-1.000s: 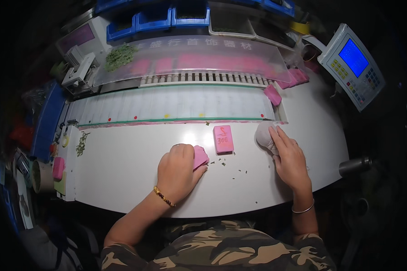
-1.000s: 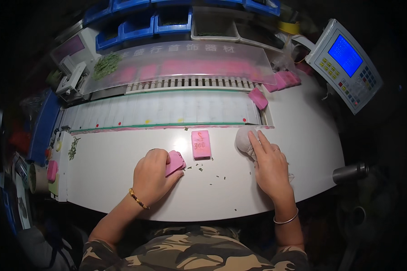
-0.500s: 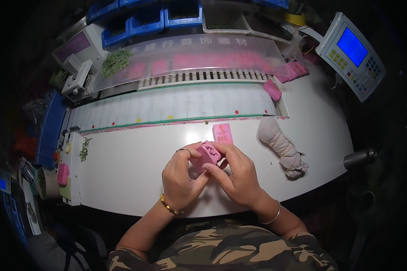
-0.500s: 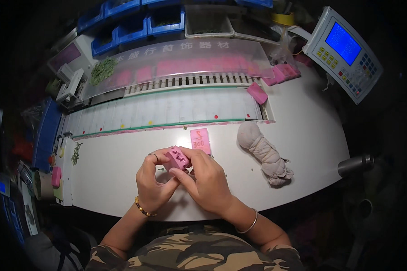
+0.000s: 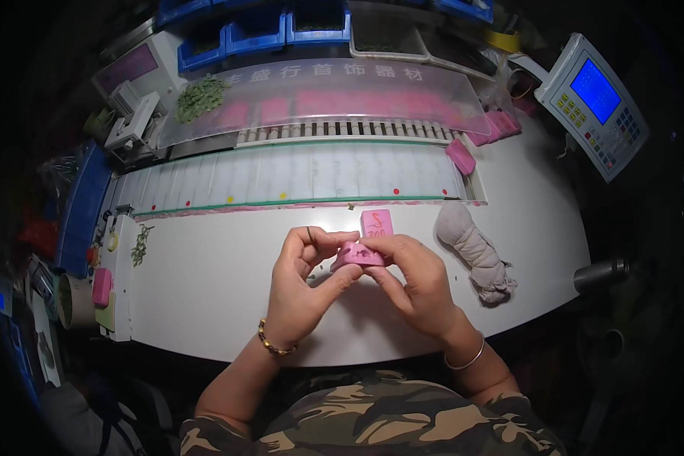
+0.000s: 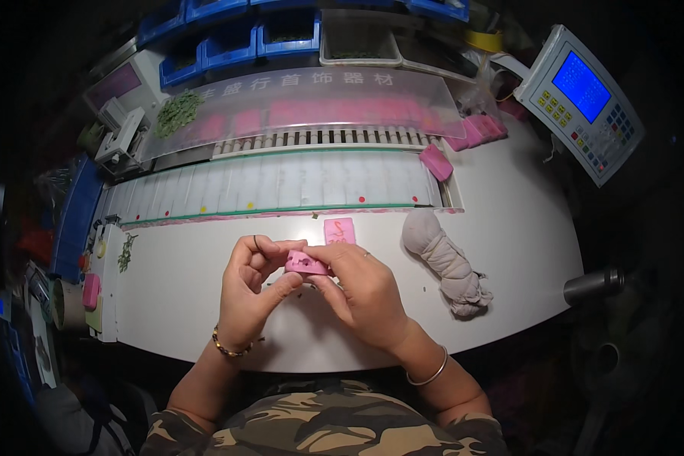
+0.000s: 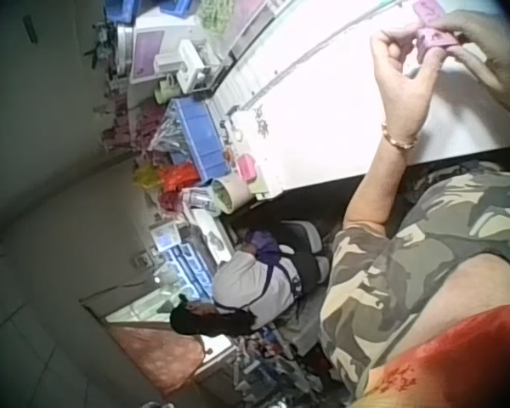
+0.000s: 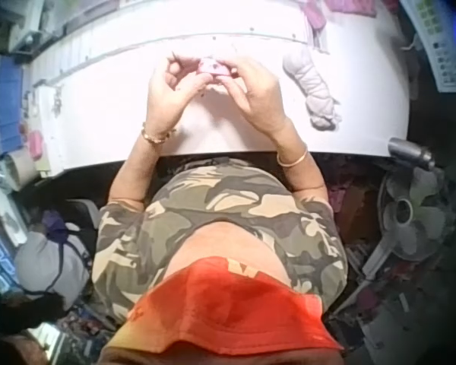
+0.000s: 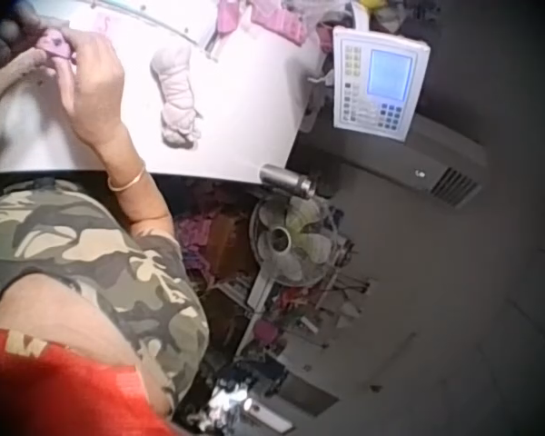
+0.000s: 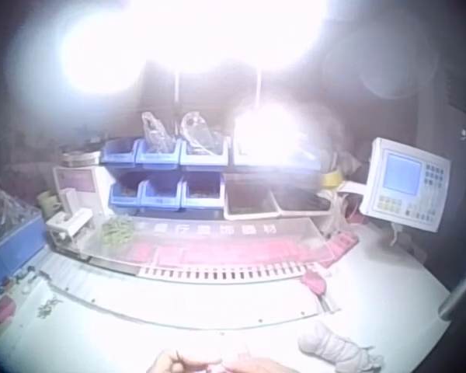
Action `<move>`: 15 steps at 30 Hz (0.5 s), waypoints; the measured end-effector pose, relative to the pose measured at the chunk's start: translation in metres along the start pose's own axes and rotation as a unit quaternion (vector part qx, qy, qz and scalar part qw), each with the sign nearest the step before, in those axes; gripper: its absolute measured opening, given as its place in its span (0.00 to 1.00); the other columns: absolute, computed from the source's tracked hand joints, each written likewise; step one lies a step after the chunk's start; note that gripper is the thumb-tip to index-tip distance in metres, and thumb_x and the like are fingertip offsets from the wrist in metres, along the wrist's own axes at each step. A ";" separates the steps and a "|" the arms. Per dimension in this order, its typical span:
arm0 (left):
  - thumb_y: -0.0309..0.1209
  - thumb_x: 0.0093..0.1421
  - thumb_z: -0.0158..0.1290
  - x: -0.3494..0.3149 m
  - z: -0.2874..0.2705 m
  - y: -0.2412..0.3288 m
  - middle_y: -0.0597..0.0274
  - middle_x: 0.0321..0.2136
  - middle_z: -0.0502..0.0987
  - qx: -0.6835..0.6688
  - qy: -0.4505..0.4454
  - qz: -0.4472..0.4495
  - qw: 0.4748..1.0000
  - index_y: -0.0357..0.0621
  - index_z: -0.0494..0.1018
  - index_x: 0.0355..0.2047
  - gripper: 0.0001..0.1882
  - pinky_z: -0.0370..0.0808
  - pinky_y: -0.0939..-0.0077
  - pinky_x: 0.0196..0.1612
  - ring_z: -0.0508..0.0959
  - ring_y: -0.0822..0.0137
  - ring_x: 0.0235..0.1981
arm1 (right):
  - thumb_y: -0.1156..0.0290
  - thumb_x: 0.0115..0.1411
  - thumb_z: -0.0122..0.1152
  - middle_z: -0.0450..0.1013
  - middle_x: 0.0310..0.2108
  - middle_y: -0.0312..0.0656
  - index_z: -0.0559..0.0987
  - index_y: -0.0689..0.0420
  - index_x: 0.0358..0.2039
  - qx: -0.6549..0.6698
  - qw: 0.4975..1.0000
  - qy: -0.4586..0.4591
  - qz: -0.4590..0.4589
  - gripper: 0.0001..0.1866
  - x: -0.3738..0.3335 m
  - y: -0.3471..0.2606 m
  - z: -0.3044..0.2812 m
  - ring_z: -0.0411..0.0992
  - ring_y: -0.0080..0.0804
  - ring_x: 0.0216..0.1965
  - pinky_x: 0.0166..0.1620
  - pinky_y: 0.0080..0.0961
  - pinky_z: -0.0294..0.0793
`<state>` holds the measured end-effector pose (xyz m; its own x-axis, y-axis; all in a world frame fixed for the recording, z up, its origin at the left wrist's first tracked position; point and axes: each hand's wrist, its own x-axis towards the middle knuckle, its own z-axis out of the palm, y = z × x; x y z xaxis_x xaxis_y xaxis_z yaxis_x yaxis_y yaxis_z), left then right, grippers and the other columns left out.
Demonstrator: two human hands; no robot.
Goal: Removing small jewelry components from silicone molds at a workstation.
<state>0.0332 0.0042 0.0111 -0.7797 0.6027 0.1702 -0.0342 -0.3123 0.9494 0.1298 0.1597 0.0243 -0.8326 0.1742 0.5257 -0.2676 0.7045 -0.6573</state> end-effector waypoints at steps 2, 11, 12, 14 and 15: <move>0.22 0.56 0.63 0.004 -0.013 0.001 0.55 0.45 0.78 0.093 -0.076 -0.060 0.991 0.36 0.70 0.43 0.17 0.73 0.71 0.56 0.78 0.68 0.48 | 0.76 0.56 0.64 0.77 0.37 0.47 0.77 0.61 0.46 -0.011 1.000 -0.017 -0.003 0.16 -0.006 0.006 0.005 0.76 0.45 0.37 0.41 0.35 0.76; 0.19 0.57 0.62 0.003 -0.036 -0.013 0.58 0.43 0.77 0.066 -0.103 -0.199 0.972 0.32 0.71 0.44 0.16 0.79 0.76 0.48 0.80 0.69 0.43 | 0.74 0.59 0.62 0.75 0.38 0.48 0.75 0.61 0.46 0.023 0.992 -0.098 0.082 0.14 -0.018 0.014 0.015 0.76 0.46 0.37 0.41 0.37 0.75; 0.20 0.57 0.62 0.002 -0.034 -0.016 0.57 0.41 0.78 0.081 -0.091 -0.173 0.977 0.32 0.72 0.43 0.14 0.80 0.75 0.46 0.81 0.69 0.40 | 0.74 0.59 0.62 0.75 0.38 0.48 0.75 0.61 0.46 0.022 0.992 -0.098 0.081 0.14 -0.017 0.014 0.015 0.76 0.46 0.37 0.41 0.37 0.75; 0.22 0.57 0.62 0.000 -0.030 -0.022 0.57 0.39 0.79 0.096 -0.078 -0.145 0.982 0.31 0.74 0.41 0.13 0.81 0.75 0.44 0.81 0.69 0.38 | 0.77 0.59 0.63 0.76 0.40 0.49 0.75 0.62 0.47 -0.021 0.990 -0.107 0.088 0.15 -0.016 0.013 0.014 0.78 0.43 0.38 0.42 0.30 0.79; 0.23 0.57 0.62 0.000 -0.029 -0.026 0.56 0.39 0.79 0.138 -0.070 -0.095 0.983 0.32 0.74 0.42 0.14 0.80 0.75 0.42 0.82 0.69 0.37 | 0.77 0.59 0.63 0.76 0.40 0.49 0.75 0.62 0.47 -0.023 0.990 -0.106 0.088 0.15 -0.016 0.014 0.014 0.78 0.43 0.38 0.42 0.30 0.79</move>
<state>0.0163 -0.0091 -0.0209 -0.6818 0.7316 -0.0010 0.0153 0.0156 0.9998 0.1328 0.1570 -0.0012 -0.9491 0.1523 0.2759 -0.0904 0.7071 -0.7013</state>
